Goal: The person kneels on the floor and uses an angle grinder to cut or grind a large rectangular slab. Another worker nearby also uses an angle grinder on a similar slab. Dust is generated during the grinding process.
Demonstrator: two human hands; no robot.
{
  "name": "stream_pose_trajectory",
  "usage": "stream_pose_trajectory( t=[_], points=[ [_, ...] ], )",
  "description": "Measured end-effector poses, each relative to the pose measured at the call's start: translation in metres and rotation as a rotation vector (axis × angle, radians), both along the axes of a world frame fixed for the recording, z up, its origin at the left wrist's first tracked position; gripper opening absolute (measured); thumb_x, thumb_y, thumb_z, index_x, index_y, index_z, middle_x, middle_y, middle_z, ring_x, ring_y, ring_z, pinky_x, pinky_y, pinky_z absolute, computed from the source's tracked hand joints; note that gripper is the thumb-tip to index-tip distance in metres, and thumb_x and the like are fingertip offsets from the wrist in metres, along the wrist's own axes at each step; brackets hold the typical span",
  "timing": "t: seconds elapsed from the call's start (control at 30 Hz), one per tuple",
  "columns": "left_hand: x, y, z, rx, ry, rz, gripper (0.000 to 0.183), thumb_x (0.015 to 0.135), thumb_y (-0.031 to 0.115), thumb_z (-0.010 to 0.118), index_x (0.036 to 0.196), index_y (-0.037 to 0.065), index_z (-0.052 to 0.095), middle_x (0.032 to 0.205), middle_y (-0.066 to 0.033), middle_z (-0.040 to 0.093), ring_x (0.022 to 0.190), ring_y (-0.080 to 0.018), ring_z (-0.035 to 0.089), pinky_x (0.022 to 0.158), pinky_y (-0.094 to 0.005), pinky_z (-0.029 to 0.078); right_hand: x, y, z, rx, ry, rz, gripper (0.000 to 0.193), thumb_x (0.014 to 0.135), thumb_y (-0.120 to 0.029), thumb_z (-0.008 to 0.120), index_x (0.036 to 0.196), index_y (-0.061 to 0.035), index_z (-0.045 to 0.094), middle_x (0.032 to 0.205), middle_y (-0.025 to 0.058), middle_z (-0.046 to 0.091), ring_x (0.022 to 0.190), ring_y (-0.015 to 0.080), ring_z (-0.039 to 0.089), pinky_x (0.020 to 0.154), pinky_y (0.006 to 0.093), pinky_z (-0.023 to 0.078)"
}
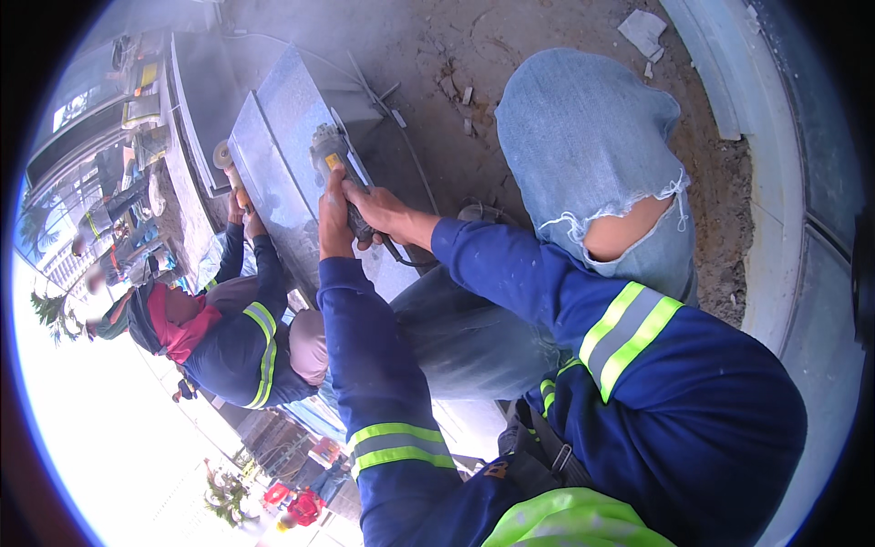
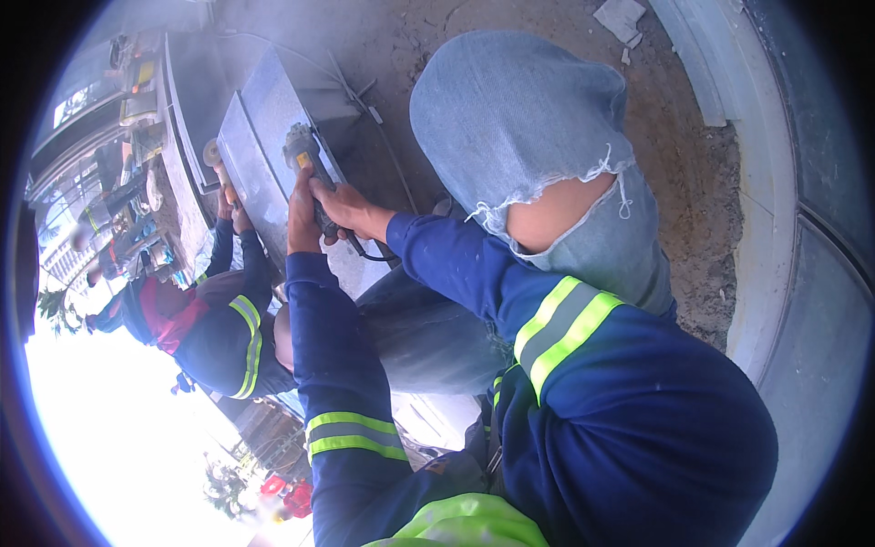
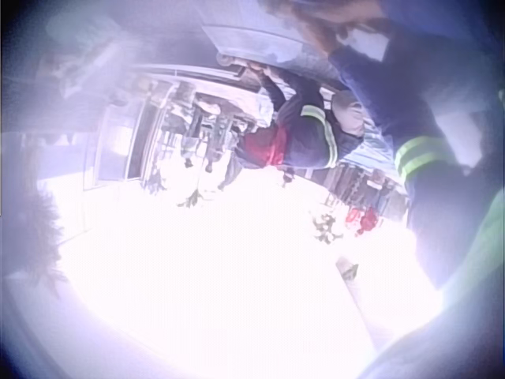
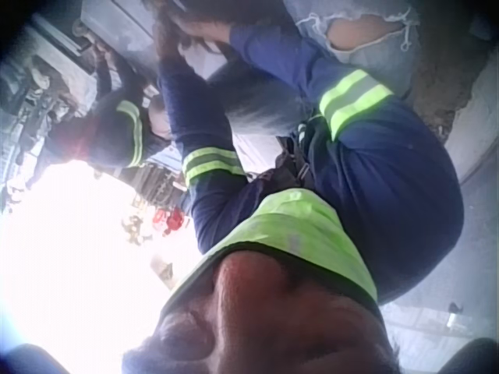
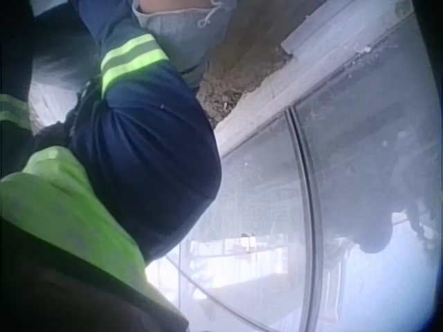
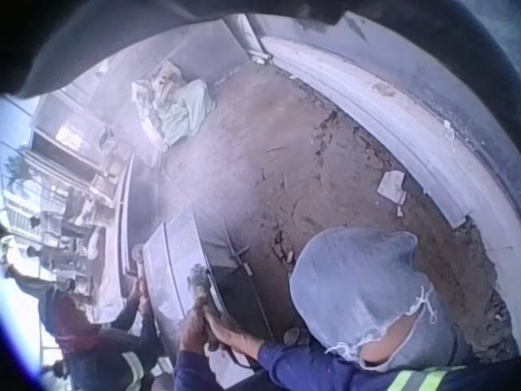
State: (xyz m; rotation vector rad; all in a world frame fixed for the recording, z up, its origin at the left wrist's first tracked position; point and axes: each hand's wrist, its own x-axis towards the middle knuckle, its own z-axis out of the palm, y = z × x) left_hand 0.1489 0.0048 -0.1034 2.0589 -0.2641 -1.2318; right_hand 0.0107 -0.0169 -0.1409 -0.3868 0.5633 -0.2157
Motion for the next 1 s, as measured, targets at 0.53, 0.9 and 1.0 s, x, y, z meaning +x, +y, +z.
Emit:
stream_pose_trajectory(
  t=[0.53, 0.9, 1.0],
  points=[
    [-0.01, 0.017, 0.003, -0.003, -0.02, 0.011, 0.067, 0.107, 0.059, 0.064, 0.127, -0.006, 0.064, 0.091, -0.0156, 0.071, 0.073, -0.0289, 0.072, 0.065, -0.0438, 0.061, -0.014, 0.017, 0.009, -0.001, 0.023, -0.016, 0.073, 0.112, -0.066, 0.052, 0.117, 0.0064, 0.064, 0.078, 0.0123, 0.072, 0.052, 0.0244, 0.075, 0.034, 0.0282, 0.044],
    [-0.009, 0.022, 0.001, 0.017, -0.014, 0.03, 0.064, 0.109, 0.058, 0.063, 0.125, -0.004, 0.066, 0.091, -0.015, 0.072, 0.072, -0.0282, 0.072, 0.065, -0.0429, 0.061, -0.018, 0.021, 0.009, 0.004, 0.017, -0.006, 0.071, 0.113, -0.067, 0.05, 0.111, 0.0026, 0.066, 0.076, 0.0109, 0.071, 0.052, 0.0236, 0.074, 0.034, 0.0277, 0.044],
    [-0.006, 0.018, -0.001, 0.032, -0.015, 0.015, 0.065, 0.108, 0.058, 0.063, 0.125, -0.004, 0.066, 0.092, -0.0152, 0.072, 0.072, -0.0283, 0.072, 0.065, -0.043, 0.06, -0.015, 0.018, 0.007, 0.007, 0.02, -0.002, 0.07, 0.113, -0.066, 0.05, 0.112, 0.0022, 0.065, 0.077, 0.0111, 0.071, 0.052, 0.0238, 0.074, 0.034, 0.0276, 0.043]
  ],
)
